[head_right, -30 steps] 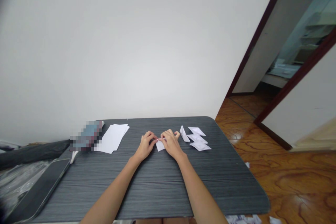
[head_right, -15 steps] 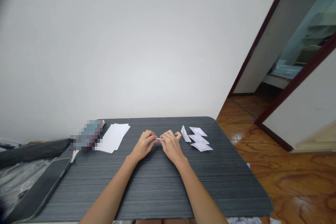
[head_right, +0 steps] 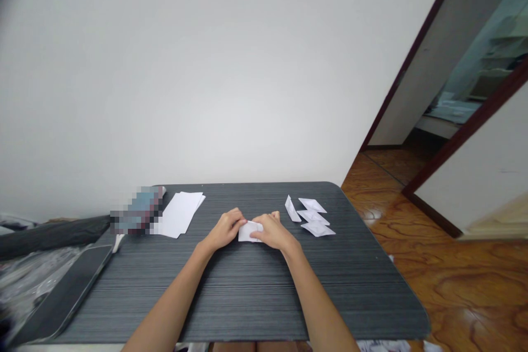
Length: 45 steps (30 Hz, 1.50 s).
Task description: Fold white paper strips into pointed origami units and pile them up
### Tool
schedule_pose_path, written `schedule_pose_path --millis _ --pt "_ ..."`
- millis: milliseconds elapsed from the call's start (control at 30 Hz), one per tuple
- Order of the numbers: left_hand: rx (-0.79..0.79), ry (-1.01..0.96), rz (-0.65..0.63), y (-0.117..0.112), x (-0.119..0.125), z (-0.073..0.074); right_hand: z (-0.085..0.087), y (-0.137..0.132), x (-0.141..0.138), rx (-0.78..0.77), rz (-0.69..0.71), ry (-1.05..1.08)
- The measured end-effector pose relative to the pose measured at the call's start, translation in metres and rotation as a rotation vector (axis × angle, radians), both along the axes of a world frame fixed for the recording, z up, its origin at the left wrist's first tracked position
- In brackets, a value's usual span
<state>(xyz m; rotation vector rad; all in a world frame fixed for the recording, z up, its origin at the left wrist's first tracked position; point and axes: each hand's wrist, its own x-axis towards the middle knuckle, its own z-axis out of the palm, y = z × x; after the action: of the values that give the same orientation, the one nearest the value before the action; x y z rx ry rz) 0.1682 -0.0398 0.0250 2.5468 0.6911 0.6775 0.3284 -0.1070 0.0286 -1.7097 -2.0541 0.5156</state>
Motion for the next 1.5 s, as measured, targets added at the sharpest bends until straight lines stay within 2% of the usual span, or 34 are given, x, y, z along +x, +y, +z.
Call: schedule_pose_path --millis 133,200,300,433,700,867,967,1133,1300,1400,1500 --pt "-0.019 -0.039 0.028 0.000 0.000 0.000 0.003 -0.003 0.006 -0.007 0.041 0.013" --pt "-0.003 -0.079 0.066 0.001 -0.001 0.001 0.004 -0.006 0.009 0.034 0.003 0.016" --pt "0.043 -0.175 0.110 0.003 -0.004 0.002 0.006 -0.010 0.009 0.147 -0.066 0.000" --pt "0.090 -0.273 0.051 0.002 -0.002 0.000 0.010 -0.008 0.002 0.336 -0.120 -0.060" --pt "0.176 -0.214 0.071 0.001 0.002 -0.013 0.000 -0.001 -0.003 0.470 -0.101 -0.222" --pt "0.184 -0.005 -0.031 0.001 -0.001 -0.015 -0.008 0.000 -0.002 0.383 -0.019 -0.225" --pt "0.166 0.067 -0.030 0.000 -0.001 -0.016 -0.012 0.001 -0.001 0.315 0.006 -0.185" --pt "0.091 0.045 0.055 0.006 0.000 -0.023 -0.019 0.006 0.000 0.233 -0.035 -0.041" --pt "-0.008 0.002 0.079 0.013 0.002 -0.029 -0.024 0.020 0.005 0.132 -0.164 0.164" --pt "-0.049 -0.007 0.107 0.014 0.002 -0.029 -0.023 0.032 0.009 0.055 -0.162 0.141" --pt "-0.075 -0.017 0.131 0.013 0.003 -0.029 -0.020 0.045 0.011 -0.084 -0.165 0.061"
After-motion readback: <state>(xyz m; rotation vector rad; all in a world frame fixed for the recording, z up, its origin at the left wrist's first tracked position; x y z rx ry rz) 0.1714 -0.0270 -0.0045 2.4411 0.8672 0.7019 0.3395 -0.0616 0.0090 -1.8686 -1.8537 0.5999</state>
